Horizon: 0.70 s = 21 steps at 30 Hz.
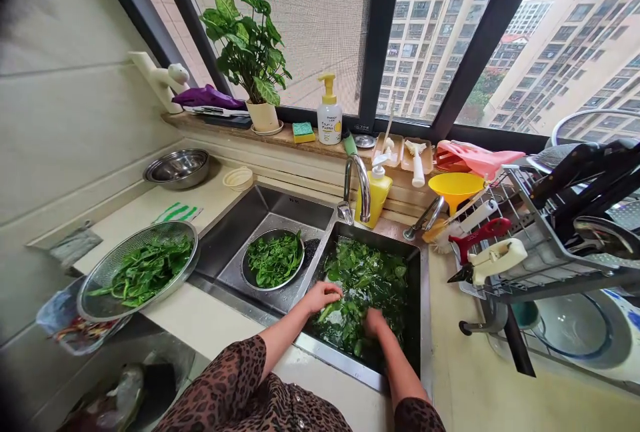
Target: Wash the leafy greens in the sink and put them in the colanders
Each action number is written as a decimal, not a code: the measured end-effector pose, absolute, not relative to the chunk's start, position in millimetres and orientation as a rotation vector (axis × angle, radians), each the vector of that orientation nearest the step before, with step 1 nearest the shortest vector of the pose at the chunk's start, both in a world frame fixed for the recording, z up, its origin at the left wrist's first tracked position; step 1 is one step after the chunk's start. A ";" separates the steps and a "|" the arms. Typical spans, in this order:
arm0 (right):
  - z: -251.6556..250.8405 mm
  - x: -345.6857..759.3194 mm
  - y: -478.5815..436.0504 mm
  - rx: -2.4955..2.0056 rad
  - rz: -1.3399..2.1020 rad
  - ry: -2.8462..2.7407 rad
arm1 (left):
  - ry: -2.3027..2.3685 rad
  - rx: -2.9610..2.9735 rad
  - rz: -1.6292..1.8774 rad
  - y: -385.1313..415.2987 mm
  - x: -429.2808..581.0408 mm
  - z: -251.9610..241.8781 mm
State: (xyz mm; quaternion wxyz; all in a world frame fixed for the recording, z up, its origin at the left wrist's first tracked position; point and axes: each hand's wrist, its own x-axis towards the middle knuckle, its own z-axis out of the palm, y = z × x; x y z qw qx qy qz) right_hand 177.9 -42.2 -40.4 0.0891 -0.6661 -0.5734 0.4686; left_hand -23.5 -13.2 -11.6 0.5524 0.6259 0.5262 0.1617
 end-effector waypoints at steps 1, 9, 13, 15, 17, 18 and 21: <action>-35.8 179.0 -39.8 -1.964 1.417 -1.663 | 1.180 1.354 0.497 -12.3 -24.2 -12.0; 24.2 151.8 -42.5 -1.444 1.789 -1.076 | 1.010 1.035 0.696 -14.1 -20.3 -10.8; 26.2 138.2 -37.3 -1.442 1.706 -1.244 | 1.023 1.133 0.645 -15.8 -20.9 -9.3; 21.9 145.4 -31.5 -1.505 1.606 -1.230 | 1.096 1.204 0.627 -16.3 -22.3 -10.2; 20.6 162.4 -26.4 -1.583 1.500 -1.149 | 1.224 1.344 0.555 -17.2 -23.4 -11.0; 21.9 173.3 -24.7 -1.627 1.461 -1.117 | 1.270 1.451 0.495 -18.0 -23.5 -11.2; 30.3 206.0 -25.5 -1.779 1.398 -1.177 | 1.142 1.804 0.273 -23.9 -20.4 -12.1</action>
